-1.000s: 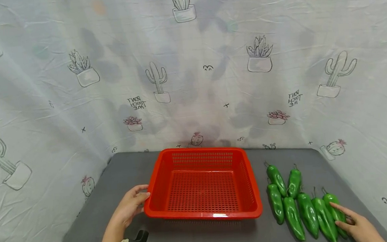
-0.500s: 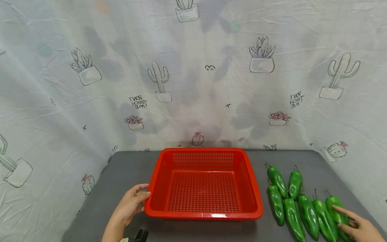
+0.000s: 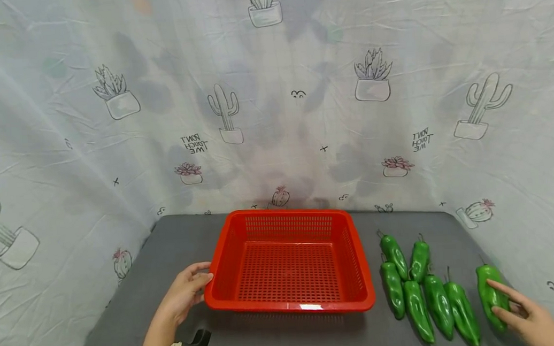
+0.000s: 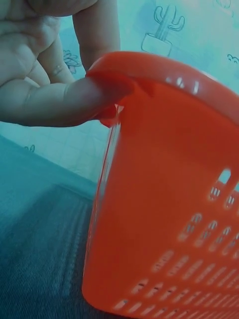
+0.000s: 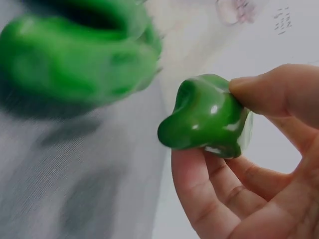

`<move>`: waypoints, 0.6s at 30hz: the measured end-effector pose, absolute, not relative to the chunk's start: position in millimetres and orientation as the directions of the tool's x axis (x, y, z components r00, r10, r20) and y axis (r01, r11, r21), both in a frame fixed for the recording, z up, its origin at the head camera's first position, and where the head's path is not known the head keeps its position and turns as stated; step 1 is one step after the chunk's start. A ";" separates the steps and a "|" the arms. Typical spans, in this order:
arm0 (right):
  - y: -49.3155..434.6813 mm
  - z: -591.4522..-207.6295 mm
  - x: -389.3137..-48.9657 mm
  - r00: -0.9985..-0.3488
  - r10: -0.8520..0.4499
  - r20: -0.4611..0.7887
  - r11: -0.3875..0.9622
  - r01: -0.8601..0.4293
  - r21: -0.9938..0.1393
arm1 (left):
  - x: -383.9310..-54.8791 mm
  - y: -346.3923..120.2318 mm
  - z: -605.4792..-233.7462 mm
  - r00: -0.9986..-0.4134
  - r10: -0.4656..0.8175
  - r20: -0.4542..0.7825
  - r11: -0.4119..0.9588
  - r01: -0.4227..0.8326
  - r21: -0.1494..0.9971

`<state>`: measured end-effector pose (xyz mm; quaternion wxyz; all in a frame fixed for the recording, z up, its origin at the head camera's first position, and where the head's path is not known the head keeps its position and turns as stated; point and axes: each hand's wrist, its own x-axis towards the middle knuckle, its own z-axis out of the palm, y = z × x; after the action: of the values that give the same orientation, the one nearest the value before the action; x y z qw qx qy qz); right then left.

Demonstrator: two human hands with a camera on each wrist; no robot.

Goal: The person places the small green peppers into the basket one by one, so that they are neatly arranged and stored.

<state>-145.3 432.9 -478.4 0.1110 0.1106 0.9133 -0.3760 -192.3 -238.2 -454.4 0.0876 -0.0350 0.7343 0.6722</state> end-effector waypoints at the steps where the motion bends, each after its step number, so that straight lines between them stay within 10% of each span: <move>1: 430.2 -474.8 -145.1 -0.957 0.111 -0.268 0.688 0.269 -0.674 | -191.8 -238.4 -454.3 -0.982 0.070 -0.177 0.088 -0.171 0.981; 18: 373.6 -431.7 -157.2 -1.000 -0.010 0.014 0.655 -0.017 -0.755 | -190.4 -238.1 -456.1 -0.984 0.057 -0.166 0.076 -0.161 0.984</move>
<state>-157.2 373.6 -431.7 -0.0042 -0.0072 0.9097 -0.4152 -190.4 -238.1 -456.1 0.0805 -0.0358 0.7291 0.6787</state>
